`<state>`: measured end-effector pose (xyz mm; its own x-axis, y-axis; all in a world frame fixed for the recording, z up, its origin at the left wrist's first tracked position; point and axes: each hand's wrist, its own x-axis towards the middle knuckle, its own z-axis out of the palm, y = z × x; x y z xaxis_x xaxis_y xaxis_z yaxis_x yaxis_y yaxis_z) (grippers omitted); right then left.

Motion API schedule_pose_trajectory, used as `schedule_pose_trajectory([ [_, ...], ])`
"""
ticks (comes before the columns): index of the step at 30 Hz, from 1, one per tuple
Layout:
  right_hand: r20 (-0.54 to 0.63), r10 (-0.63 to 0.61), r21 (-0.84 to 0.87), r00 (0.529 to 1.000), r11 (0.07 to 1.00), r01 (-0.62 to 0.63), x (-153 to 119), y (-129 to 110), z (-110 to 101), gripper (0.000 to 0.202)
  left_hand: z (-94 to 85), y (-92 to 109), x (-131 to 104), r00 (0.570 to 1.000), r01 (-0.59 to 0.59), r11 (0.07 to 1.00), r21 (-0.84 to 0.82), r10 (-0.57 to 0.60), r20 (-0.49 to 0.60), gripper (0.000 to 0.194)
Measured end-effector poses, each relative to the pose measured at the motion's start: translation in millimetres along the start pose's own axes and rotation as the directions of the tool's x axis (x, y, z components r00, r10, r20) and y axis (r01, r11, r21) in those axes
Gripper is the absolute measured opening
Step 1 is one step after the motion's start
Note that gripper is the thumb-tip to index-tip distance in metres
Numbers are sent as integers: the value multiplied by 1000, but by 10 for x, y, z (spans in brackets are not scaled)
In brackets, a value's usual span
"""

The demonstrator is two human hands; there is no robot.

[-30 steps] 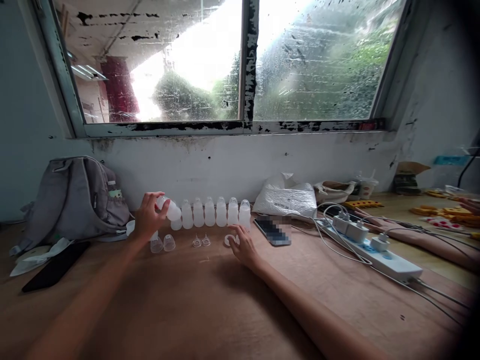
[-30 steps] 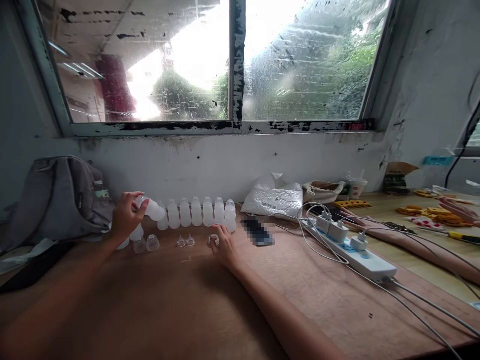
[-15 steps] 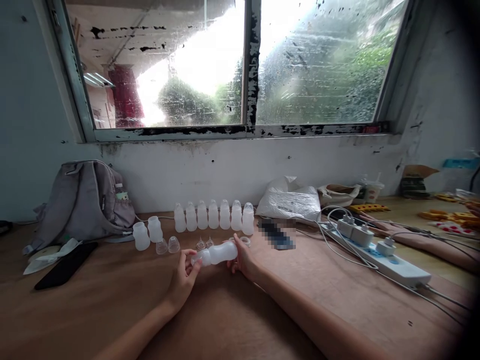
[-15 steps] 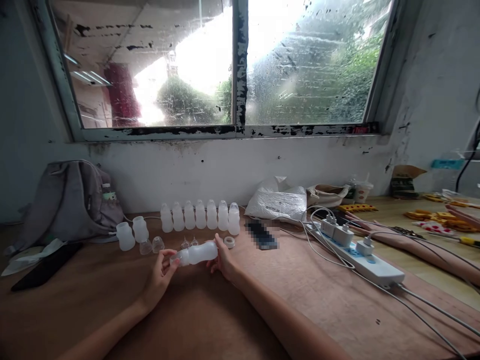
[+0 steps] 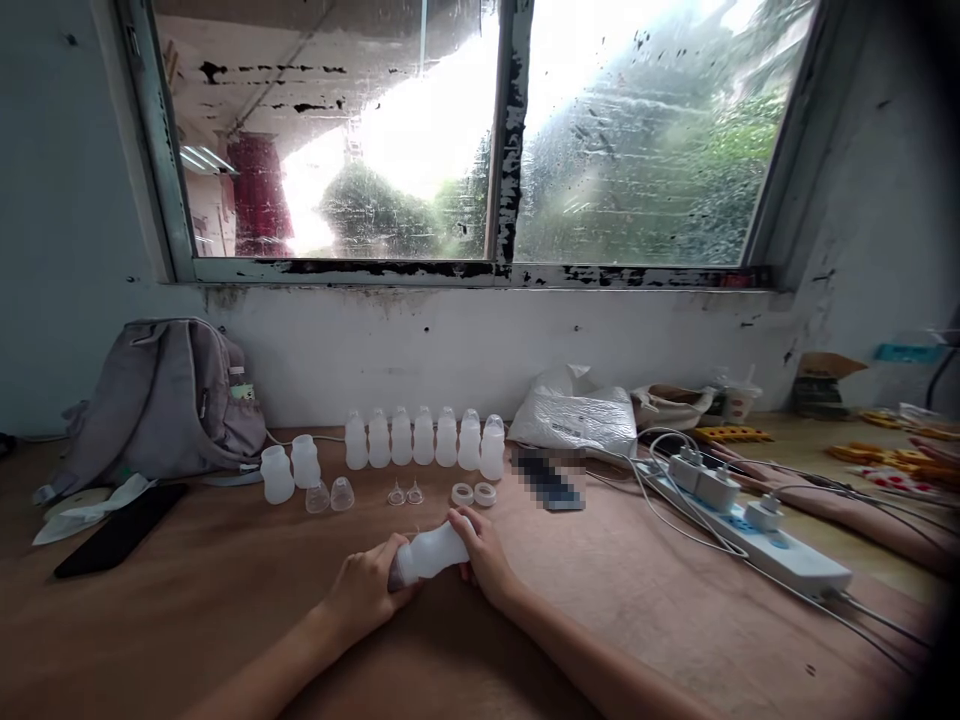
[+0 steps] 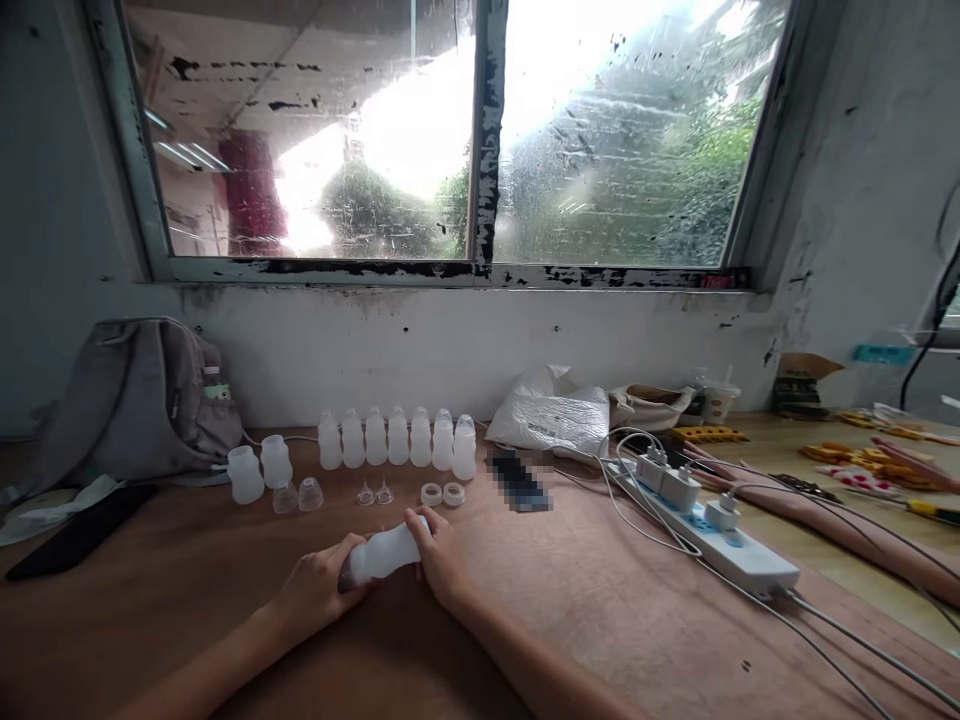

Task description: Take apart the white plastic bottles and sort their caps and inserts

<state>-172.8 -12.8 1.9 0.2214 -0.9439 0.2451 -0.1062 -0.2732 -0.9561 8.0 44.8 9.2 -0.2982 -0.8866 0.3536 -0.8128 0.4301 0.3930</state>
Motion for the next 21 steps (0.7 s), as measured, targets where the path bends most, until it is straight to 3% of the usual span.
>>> schedule_pose_trajectory([
  [4,-46,-137,-99,990,986,132,-21,-59,-27,36,-43,48,-11,999,41,999,29,-41,17,29],
  [8,-74,-203,-174,976,967,188,-11,-90,-49,37,-52,78,11,991,131,980,-153,-123,56,28],
  [14,-124,-239,-215,963,954,209,21,-98,-45,36,-44,63,85,986,169,915,-366,-155,66,26],
  [18,-59,-397,-297,916,883,364,12,-163,-85,31,-89,59,132,976,189,780,-596,-84,200,20],
  [21,11,-499,-326,866,817,475,11,-246,-153,27,-161,80,161,939,296,643,-707,-59,339,22],
])
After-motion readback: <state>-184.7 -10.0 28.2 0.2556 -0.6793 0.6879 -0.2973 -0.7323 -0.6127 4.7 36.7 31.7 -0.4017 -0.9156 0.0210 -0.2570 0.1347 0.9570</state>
